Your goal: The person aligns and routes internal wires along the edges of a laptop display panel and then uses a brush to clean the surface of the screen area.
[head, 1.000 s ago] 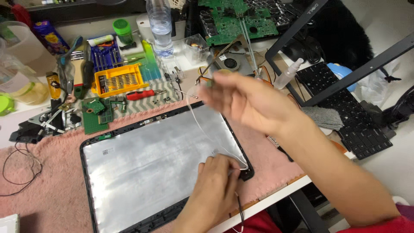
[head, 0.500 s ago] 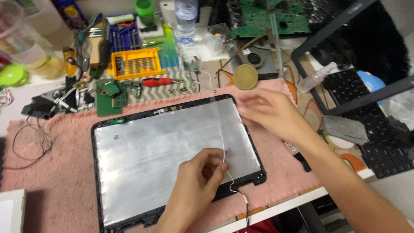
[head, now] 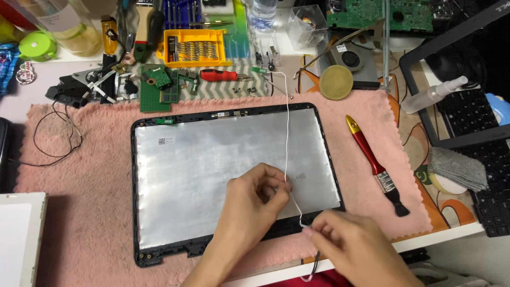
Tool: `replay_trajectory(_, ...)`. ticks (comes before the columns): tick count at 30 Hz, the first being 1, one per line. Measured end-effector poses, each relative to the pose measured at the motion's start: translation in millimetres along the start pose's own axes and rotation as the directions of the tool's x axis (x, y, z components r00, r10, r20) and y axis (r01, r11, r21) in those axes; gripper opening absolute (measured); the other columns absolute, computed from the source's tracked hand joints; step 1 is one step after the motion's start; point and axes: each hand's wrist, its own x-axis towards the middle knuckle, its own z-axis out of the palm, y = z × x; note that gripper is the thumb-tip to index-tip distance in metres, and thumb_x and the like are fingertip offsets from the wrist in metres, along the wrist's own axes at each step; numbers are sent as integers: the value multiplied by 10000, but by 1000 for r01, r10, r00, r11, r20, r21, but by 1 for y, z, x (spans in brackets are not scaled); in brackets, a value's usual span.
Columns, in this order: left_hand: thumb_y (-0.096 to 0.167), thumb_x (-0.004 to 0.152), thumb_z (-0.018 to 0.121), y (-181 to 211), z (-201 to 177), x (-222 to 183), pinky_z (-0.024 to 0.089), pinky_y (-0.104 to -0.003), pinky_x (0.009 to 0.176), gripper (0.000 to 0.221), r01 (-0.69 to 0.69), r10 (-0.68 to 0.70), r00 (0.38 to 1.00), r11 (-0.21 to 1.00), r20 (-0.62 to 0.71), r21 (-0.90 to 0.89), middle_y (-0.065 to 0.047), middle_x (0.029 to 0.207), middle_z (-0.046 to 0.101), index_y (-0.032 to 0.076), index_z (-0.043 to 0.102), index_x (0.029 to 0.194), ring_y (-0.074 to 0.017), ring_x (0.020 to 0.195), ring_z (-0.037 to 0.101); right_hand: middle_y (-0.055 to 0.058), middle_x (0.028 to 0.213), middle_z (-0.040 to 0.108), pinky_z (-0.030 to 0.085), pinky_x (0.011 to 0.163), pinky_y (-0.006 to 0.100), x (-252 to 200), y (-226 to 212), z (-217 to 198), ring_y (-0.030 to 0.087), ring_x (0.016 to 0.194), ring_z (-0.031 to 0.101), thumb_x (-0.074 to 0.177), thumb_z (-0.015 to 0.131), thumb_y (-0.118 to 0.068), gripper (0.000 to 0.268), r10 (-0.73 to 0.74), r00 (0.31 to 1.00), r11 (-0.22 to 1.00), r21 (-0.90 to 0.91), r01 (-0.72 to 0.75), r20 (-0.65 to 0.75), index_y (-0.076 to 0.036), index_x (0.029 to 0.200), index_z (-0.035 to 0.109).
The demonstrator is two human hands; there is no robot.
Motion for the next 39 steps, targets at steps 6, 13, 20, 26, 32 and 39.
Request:
replay_trajectory(6, 198, 1057, 814, 15, -13, -8, 549, -275, 542, 136, 99, -107, 993, 987, -55, -128, -47, 816, 780, 63, 818, 1070, -132, 609, 673, -31, 635, 902, 695, 607, 207, 17, -29, -19, 70, 538, 977, 951, 912, -402, 182, 240, 968, 968, 60, -244, 69, -223, 923, 932)
replay_trajectory(13, 284, 1089, 741, -1, -49, -30, 610, -258, 717, 192, 20, -14, 988, 999, -156, 34, -4, 766, 782, 118, 836, 1069, -109, 705, 728, -67, 658, 878, 608, 645, 268, 36, -63, -38, 81, 605, 708, 925, 950, -345, 166, 109, 981, 991, 62, -120, 158, -197, 945, 1022)
replay_trajectory(20, 110, 1060, 666, -24, -88, -64, 591, -384, 1022, 233, -464, 465, 879, 791, 101, 399, -80, 1190, 851, 87, 781, 1261, -285, 1146, 800, -96, 618, 862, 591, 640, 237, 53, -132, -60, 41, 594, 717, 1012, 896, -395, 209, 58, 890, 992, -126, 0, 453, -252, 876, 965)
replay_trajectory(26, 59, 1042, 638, -24, -136, -110, 599, -386, 1073, 320, -407, 470, 882, 743, 19, 531, -100, 1313, 841, 95, 774, 1329, -287, 1202, 825, -87, 785, 944, 620, 749, 245, 79, -200, -70, 54, 739, 799, 1032, 862, -434, 212, 32, 855, 978, -193, 80, 517, -251, 945, 924)
replay_trajectory(32, 144, 1035, 719, -26, -157, -143, 612, -359, 1018, 268, -333, 480, 867, 761, -137, 557, -59, 1257, 866, 115, 796, 1291, -253, 1158, 845, 100, 861, 1055, 745, 742, 277, 99, -229, -43, 162, 762, 983, 1040, 850, -235, 231, -77, 701, 997, 42, 67, 709, -54, 902, 813)
replay_trajectory(39, 195, 980, 841, -48, -97, -117, 480, -483, 934, 223, -547, 643, 765, 623, 32, 559, -125, 1217, 727, 68, 757, 1143, -358, 1026, 583, 47, 767, 1048, 669, 664, 253, 81, -231, -45, 103, 683, 925, 1068, 897, -276, 364, -37, 576, 992, -41, 122, 817, -83, 821, 714)
